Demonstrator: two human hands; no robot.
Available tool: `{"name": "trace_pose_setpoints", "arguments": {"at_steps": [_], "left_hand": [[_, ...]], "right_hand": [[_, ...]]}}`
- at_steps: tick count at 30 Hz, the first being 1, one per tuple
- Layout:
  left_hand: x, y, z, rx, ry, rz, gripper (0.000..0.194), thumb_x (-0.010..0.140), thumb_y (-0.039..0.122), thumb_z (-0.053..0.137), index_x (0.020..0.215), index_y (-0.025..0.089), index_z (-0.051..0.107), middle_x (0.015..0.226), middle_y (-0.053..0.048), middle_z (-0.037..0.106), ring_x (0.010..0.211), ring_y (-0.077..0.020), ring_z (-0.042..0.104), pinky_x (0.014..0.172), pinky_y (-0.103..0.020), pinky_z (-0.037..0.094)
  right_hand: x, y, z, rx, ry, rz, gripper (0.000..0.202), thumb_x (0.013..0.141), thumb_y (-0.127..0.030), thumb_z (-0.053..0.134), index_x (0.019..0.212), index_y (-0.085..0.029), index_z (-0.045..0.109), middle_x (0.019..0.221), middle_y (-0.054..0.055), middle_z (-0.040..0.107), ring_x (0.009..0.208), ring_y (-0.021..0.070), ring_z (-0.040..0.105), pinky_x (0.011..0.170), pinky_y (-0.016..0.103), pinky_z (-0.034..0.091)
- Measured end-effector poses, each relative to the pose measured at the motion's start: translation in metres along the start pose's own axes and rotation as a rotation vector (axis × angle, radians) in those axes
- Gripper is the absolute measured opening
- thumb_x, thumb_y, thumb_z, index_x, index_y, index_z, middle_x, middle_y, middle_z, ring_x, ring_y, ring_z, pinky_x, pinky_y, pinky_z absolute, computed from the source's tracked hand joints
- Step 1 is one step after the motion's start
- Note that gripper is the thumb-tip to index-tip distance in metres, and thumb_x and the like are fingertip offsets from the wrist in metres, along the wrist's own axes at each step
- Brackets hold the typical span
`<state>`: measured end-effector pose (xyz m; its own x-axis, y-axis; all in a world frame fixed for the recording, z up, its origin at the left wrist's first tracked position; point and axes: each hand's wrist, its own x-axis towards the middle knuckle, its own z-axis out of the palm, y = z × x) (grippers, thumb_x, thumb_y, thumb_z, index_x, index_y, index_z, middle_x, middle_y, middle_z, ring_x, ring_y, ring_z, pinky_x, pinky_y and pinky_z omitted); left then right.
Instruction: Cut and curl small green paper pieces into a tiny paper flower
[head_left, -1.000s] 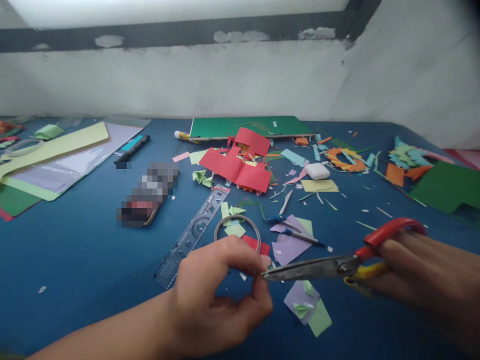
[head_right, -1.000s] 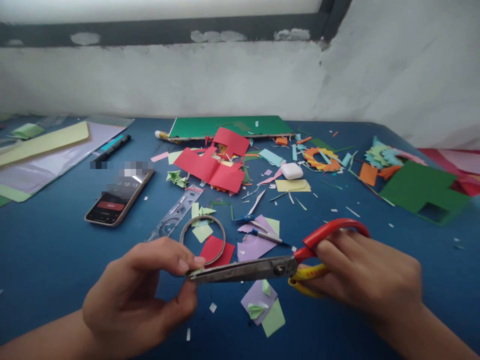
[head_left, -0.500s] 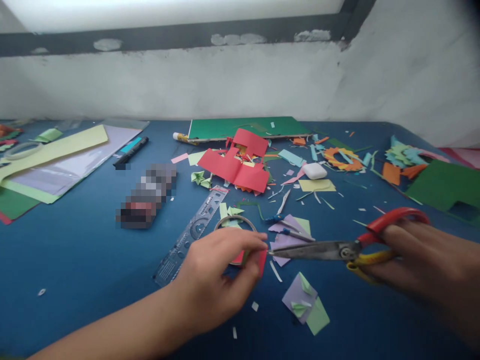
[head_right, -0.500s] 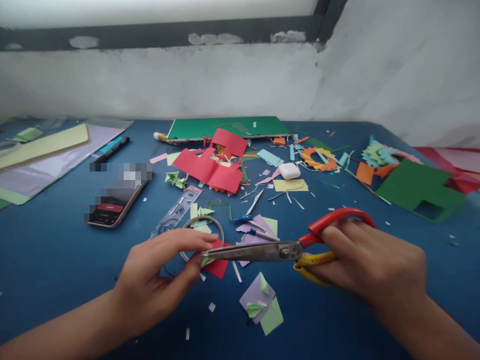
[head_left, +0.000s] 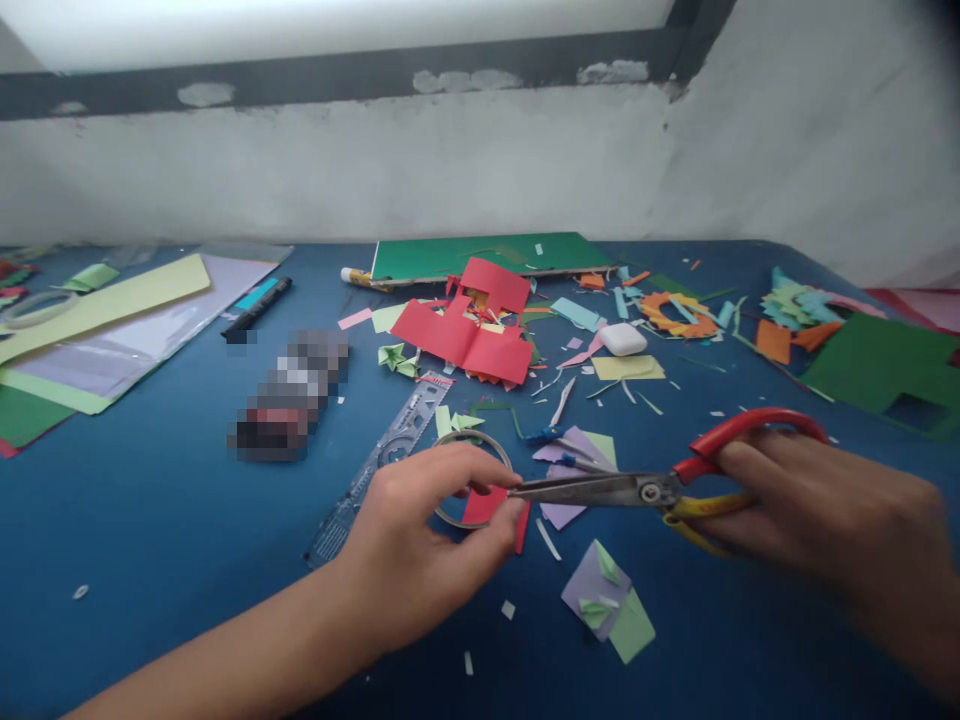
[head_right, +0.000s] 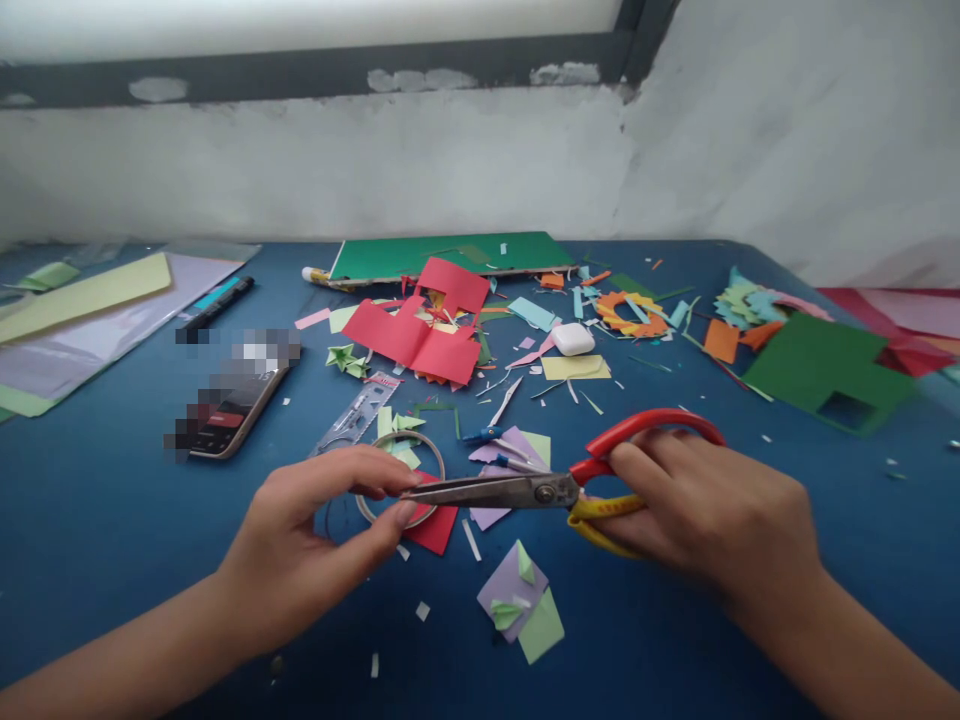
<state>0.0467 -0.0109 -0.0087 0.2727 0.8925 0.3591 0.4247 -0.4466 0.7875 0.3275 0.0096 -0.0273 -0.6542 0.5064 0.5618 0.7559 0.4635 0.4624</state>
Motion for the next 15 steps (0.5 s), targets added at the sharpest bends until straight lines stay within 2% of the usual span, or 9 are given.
{"name": "trace_pose_setpoints", "arguments": {"at_steps": [4, 8, 15], "left_hand": [[0.002, -0.002, -0.001, 0.0, -0.09, -0.065, 0.006, 0.077, 0.014, 0.064, 0.074, 0.013, 0.069, 0.069, -0.004, 0.07, 0.062, -0.0134, 0.063, 0.057, -0.023, 0.05], [0.005, -0.007, -0.001, 0.032, -0.125, -0.069, 0.014, 0.08, 0.013, 0.059, 0.069, 0.013, 0.068, 0.063, -0.002, 0.069, 0.056, -0.0116, 0.062, 0.052, -0.02, 0.048], [0.008, -0.018, -0.005, 0.336, -0.104, 0.221, 0.017, 0.085, 0.013, 0.055, 0.075, 0.011, 0.068, 0.073, -0.006, 0.072, 0.066, -0.017, 0.067, 0.061, -0.025, 0.052]], "right_hand": [[0.0, 0.0, 0.0, 0.035, -0.03, -0.028, 0.043, 0.094, -0.047, 0.036, 0.068, -0.019, 0.056, 0.052, 0.001, 0.051, 0.047, 0.0146, 0.047, 0.045, 0.025, 0.028], [0.001, -0.002, -0.001, 0.036, -0.058, -0.033, 0.04, 0.094, -0.044, 0.037, 0.072, -0.019, 0.057, 0.054, 0.002, 0.053, 0.047, 0.0156, 0.049, 0.046, 0.026, 0.029], [0.001, -0.007, 0.001, 0.093, -0.134, 0.012, 0.038, 0.095, -0.045, 0.032, 0.074, -0.021, 0.053, 0.056, -0.001, 0.056, 0.046, 0.0146, 0.054, 0.042, 0.024, 0.03]]}}
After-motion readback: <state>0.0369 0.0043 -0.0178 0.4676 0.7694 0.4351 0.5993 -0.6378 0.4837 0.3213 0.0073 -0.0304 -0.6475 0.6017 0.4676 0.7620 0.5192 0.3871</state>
